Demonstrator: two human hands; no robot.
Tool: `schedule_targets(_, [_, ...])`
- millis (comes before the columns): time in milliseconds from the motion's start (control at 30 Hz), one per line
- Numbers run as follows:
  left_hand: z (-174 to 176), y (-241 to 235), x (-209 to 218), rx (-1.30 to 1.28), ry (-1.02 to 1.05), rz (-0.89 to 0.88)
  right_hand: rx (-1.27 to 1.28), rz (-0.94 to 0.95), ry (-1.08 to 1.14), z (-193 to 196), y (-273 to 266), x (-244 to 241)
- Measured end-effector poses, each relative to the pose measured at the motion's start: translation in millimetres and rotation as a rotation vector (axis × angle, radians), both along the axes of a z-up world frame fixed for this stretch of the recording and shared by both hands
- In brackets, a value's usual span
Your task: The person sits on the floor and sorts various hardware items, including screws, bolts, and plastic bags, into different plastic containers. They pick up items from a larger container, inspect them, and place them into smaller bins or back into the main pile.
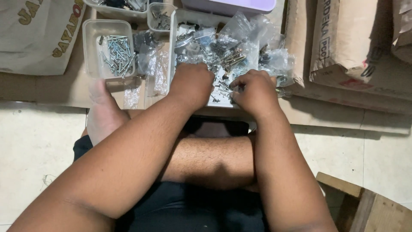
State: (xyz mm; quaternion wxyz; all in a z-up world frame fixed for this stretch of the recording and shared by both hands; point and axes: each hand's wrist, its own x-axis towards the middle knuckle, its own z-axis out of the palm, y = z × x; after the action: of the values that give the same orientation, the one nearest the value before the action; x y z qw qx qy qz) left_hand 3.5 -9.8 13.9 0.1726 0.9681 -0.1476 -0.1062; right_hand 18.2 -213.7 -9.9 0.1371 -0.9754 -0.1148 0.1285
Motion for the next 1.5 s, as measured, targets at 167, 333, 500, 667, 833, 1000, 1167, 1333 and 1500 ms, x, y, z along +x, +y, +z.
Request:
schedule_targets(167, [0,4,0,-0.013,0.013,0.001,-0.08,0.032,0.009,6,1,-1])
schedule_targets(333, [-18,-1,-1,-0.048,-0.041,0.005,-0.083,-0.027,-0.101,-2,-6,1])
schedule_targets(500, [-25,-10,-2,0.001,-0.048,-0.101,-0.063,0.027,-0.023,13,6,-6])
schedule_targets(667, [-33,-9,1,0.006,-0.061,-0.093,-0.126,0.042,-0.032,6,6,-1])
schedule_targets(833, [-24,-2,4,-0.029,-0.05,-0.061,0.014,-0.062,-0.153,3,-11,2])
schedule_targets(1000, [-10,9,10,-0.083,-0.004,0.01,0.285,-0.317,-0.146,-3,-27,8])
schedule_targets(1167, [-18,12,16,-0.083,-0.079,0.157,0.377,-0.342,-0.152,4,-22,5])
schedule_targets(1333, [-32,23,22,-0.081,-0.214,0.375,0.36,-0.245,-0.156,8,-9,1])
schedule_targets(1500, [-21,26,21,-0.023,-0.105,0.342,0.207,-0.077,-0.312,2,2,-1])
